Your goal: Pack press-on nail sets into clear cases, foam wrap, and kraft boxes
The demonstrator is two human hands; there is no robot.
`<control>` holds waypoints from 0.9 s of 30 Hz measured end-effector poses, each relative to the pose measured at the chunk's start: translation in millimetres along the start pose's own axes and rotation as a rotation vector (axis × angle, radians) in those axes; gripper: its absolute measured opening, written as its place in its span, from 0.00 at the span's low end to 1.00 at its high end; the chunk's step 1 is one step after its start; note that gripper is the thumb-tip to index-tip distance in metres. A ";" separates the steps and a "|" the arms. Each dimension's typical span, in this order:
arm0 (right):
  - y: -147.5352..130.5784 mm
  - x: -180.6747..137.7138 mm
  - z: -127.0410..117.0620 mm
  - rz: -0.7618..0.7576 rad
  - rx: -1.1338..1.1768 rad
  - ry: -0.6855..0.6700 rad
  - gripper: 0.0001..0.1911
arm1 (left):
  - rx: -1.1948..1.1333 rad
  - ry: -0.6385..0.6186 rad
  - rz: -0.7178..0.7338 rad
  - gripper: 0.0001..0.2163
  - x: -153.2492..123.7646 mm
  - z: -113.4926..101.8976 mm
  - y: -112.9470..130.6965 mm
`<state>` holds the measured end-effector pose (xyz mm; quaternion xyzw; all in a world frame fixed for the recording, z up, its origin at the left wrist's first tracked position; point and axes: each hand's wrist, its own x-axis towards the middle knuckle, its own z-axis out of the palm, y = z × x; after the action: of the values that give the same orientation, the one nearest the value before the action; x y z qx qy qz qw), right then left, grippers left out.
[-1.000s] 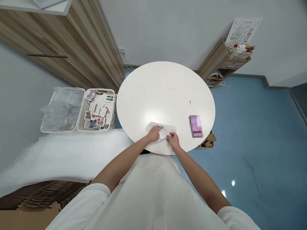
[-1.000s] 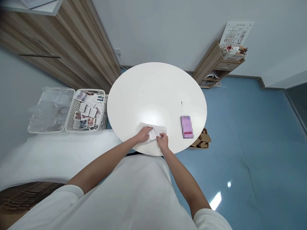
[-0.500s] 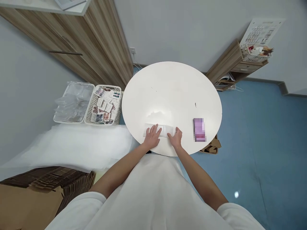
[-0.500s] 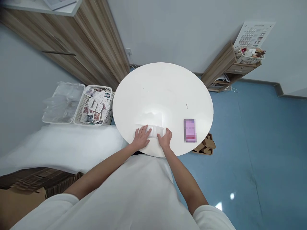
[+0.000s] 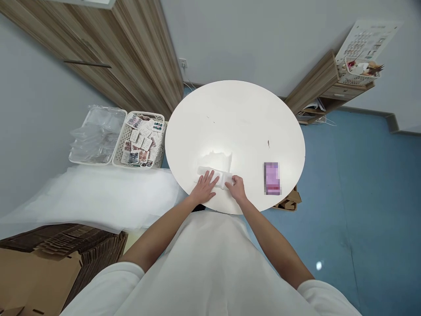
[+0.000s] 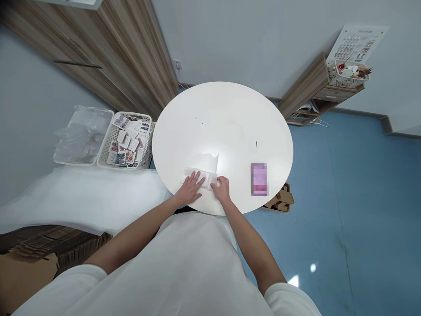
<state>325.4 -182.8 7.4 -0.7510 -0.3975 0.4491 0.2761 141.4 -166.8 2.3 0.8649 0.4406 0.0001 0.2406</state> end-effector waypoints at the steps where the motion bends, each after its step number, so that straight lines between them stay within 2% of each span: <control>1: -0.2 -2.9 1.5 -0.007 0.035 0.014 0.16 | -0.016 0.008 0.020 0.31 1.5 -1.9 -1.6; 7: -6.8 -5.7 13.8 0.198 0.378 0.037 0.33 | -0.031 0.066 0.018 0.30 -3.6 1.0 4.5; 10: -12.0 -1.5 17.1 0.158 0.387 -0.016 0.29 | -0.060 0.069 -0.024 0.28 -11.9 3.9 10.7; 14: -19.7 3.0 22.1 0.025 0.225 -0.185 0.20 | -0.125 0.085 -0.075 0.29 -17.1 -3.0 14.7; 19: -22.6 11.4 24.3 -0.119 -0.016 -0.262 0.17 | -0.113 0.083 -0.005 0.27 -12.7 -14.2 14.3; 21: -20.9 12.4 23.3 -0.187 -0.122 -0.258 0.18 | -0.103 0.044 0.003 0.26 -10.9 -15.0 11.8; 25: -13.5 3.4 25.4 -0.303 -0.355 -0.155 0.24 | -0.118 0.024 -0.002 0.24 -15.6 -12.5 4.1; 27: -9.6 -3.9 30.2 -0.312 -0.412 -0.114 0.26 | -0.166 0.066 -0.101 0.25 -23.1 -9.8 1.2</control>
<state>293.9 -179.2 3.2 -0.6945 -0.6065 0.3525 0.1602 126.2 -180.9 16.4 0.8182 0.4898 0.0529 0.2963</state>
